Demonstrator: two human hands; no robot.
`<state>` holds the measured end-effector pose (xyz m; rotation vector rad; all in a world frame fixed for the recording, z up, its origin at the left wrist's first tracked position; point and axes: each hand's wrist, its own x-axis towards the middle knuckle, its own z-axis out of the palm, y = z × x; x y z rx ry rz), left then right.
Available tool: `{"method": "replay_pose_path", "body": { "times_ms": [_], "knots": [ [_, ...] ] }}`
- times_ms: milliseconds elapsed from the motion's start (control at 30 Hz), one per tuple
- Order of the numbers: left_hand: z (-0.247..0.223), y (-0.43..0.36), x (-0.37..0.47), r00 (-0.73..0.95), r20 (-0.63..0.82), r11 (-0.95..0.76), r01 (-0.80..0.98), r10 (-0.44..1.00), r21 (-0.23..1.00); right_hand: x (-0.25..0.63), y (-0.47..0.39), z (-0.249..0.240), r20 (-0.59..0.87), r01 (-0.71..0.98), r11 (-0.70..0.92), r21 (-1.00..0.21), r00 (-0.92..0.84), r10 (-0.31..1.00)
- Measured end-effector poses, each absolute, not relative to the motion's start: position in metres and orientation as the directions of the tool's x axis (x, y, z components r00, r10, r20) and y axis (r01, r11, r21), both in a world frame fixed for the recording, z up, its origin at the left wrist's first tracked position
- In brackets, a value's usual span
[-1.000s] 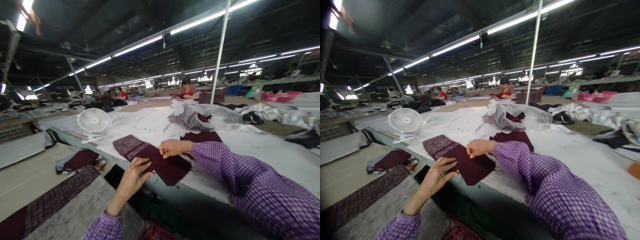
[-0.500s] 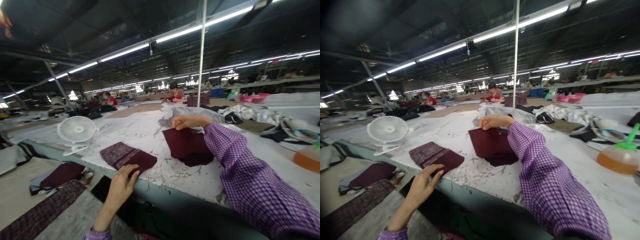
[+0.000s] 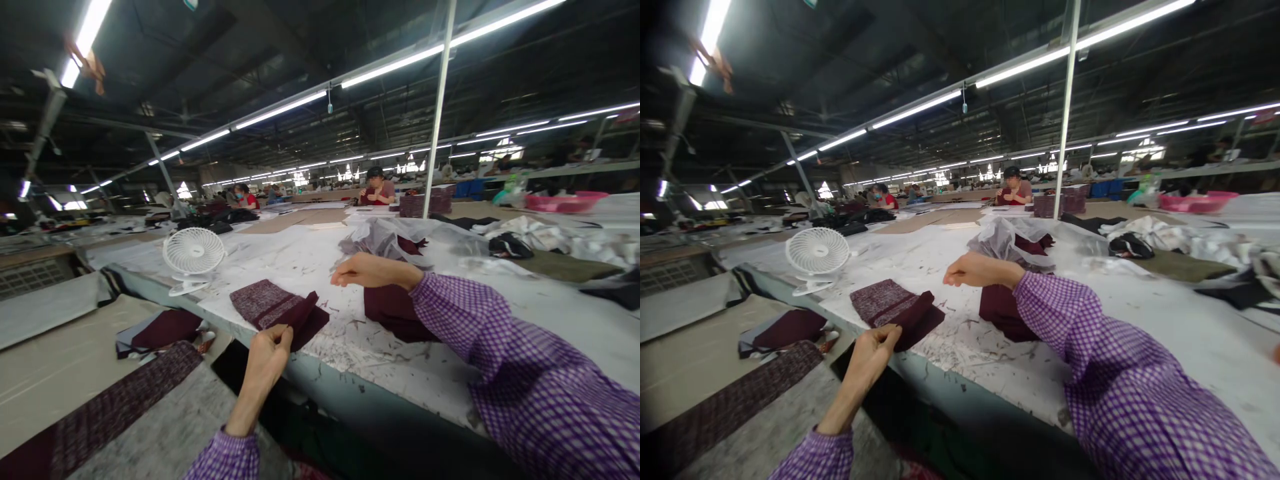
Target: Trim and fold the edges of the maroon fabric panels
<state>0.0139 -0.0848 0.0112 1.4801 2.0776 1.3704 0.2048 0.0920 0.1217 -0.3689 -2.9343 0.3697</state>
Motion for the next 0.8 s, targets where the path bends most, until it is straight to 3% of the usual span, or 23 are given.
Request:
{"method": "replay_pose_path", "body": {
  "times_ms": [100, 167, 267, 367, 433, 533, 600, 733, 800],
  "knots": [
    [0.014, -0.086, 0.016, -0.465, 0.296, 0.039, 0.586, 0.834, 0.809, 0.178, 0.070, 0.101, 0.247, 0.064, 0.982, -0.176, -0.963, 0.107],
    [0.012, -0.086, 0.015, -0.484, 0.289, 0.046, 0.569, 0.826, 0.821, 0.165, 0.061, 0.085, 0.239, 0.009, 0.993, -0.120, -0.970, 0.037],
    [0.005, -0.084, 0.009, -0.552, 0.259, 0.047, 0.479, 0.793, 0.876, 0.153, 0.057, 0.063, 0.200, 0.080, 0.996, -0.027, -0.976, 0.083],
    [-0.003, -0.079, 0.003, -0.604, 0.195, -0.044, 0.256, 0.773, 0.966, 0.147, 0.065, 0.043, 0.206, 0.213, 0.977, 0.021, -0.957, 0.204],
    [-0.004, -0.075, -0.002, -0.642, 0.111, -0.123, 0.026, 0.758, 0.992, 0.145, 0.072, 0.033, 0.202, 0.170, 0.985, 0.032, -0.966, 0.160],
    [0.004, -0.075, -0.019, -0.725, -0.027, -0.279, -0.299, 0.688, 0.913, 0.143, 0.080, 0.023, 0.192, 0.061, 0.996, 0.060, -0.980, 0.049],
    [0.015, -0.082, -0.042, -0.764, -0.053, -0.412, -0.404, 0.643, 0.817, 0.143, 0.081, 0.020, 0.184, 0.050, 0.996, 0.075, -0.982, 0.036],
    [0.030, -0.108, -0.099, -0.868, -0.147, -0.553, -0.423, 0.474, 0.718, 0.143, 0.079, 0.021, 0.177, 0.065, 0.996, 0.054, -0.983, 0.055],
    [0.033, -0.118, -0.114, -0.911, -0.031, -0.579, -0.287, 0.410, 0.763, 0.142, 0.078, 0.023, 0.172, 0.076, 0.997, 0.023, -0.983, 0.071]
  ]
}}
